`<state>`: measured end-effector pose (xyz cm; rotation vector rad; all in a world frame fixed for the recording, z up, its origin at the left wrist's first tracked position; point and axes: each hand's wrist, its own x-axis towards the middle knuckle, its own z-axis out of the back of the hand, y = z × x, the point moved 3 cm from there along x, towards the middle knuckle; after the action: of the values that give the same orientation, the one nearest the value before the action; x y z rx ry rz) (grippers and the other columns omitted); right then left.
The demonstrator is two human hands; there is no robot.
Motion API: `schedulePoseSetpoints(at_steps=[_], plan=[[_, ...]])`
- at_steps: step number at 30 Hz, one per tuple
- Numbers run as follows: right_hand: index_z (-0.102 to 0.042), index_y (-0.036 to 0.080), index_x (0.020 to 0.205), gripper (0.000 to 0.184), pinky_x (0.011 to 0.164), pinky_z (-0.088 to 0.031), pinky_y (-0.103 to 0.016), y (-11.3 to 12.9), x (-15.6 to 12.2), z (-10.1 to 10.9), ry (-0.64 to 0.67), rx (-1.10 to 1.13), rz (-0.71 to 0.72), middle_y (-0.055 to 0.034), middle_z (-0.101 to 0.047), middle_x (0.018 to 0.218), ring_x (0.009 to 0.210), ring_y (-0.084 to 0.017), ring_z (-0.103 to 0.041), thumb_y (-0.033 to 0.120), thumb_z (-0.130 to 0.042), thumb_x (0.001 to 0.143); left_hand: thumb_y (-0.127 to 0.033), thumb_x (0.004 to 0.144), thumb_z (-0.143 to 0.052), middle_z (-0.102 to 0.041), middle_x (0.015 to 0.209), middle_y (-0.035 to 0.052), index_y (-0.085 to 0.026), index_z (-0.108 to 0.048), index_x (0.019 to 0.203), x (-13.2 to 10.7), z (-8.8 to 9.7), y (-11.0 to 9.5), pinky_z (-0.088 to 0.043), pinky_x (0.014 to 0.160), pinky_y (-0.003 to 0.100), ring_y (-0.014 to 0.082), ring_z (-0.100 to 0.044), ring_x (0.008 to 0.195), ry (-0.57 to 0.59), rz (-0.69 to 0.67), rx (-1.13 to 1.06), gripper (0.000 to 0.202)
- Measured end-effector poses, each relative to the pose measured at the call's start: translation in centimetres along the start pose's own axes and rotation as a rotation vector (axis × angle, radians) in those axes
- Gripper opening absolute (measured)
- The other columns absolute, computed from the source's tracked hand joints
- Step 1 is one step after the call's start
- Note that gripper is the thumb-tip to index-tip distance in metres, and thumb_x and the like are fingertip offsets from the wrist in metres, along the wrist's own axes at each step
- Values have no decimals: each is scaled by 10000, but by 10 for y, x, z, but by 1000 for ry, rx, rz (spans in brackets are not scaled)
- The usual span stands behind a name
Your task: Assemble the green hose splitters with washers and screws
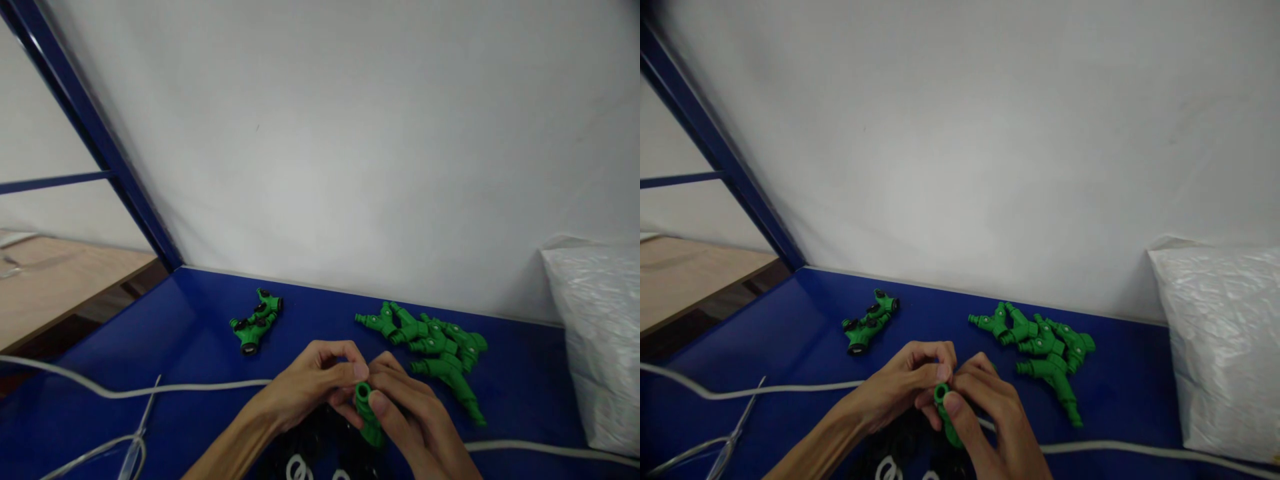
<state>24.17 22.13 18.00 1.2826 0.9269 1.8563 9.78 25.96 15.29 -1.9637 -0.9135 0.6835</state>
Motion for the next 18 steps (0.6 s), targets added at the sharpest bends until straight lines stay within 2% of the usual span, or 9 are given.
schedulePoseSetpoints(at_steps=[5,8,12,15,17,18], plan=[[-782,251,979,305,800,-517,-312,-14,1,0,90,-53,-70,-58,-712,866,849,-220,-640,386,-509,998,-276,753,-807,-517,716,-72,-202,-656,958,2,1,3,-551,523,185,11,-388,471,-29,-1,-50,266],[-758,234,1035,304,814,-502,-278,-29,-1,4,-5,-34,-199,-51,-701,926,896,-206,-646,436,-538,981,-289,802,-763,-503,700,-63,-190,-666,972,6,8,0,-562,595,208,36,-433,533,-102,-83,-1,219],[-714,263,1152,339,842,-488,-249,-38,-2,6,-70,67,-282,-35,-703,1023,943,-185,-647,487,-521,986,-375,859,-694,-542,721,-38,-171,-659,961,2,14,-15,-555,615,256,86,-506,585,-267,-242,276,231],[-693,272,1182,332,860,-485,-248,-38,-4,7,-51,129,-289,-32,-691,1044,973,-185,-637,488,-565,964,-409,907,-629,-599,840,-3,-178,-665,929,-23,11,-20,-508,593,227,102,-536,650,-377,-319,534,235],[-666,284,1222,336,865,-483,-254,-37,-5,6,-32,198,-291,-30,-676,1060,1013,-192,-626,468,-598,949,-383,942,-586,-613,836,5,-192,-680,874,-52,6,-12,-491,641,220,119,-568,721,-416,-294,800,223],[-651,291,1245,345,866,-481,-259,-37,-6,6,-20,244,-296,-30,-670,1067,1031,-197,-619,453,-611,943,-352,948,-583,-616,813,6,-198,-685,845,-69,4,-3,-487,677,225,123,-579,737,-398,-264,959,212]])
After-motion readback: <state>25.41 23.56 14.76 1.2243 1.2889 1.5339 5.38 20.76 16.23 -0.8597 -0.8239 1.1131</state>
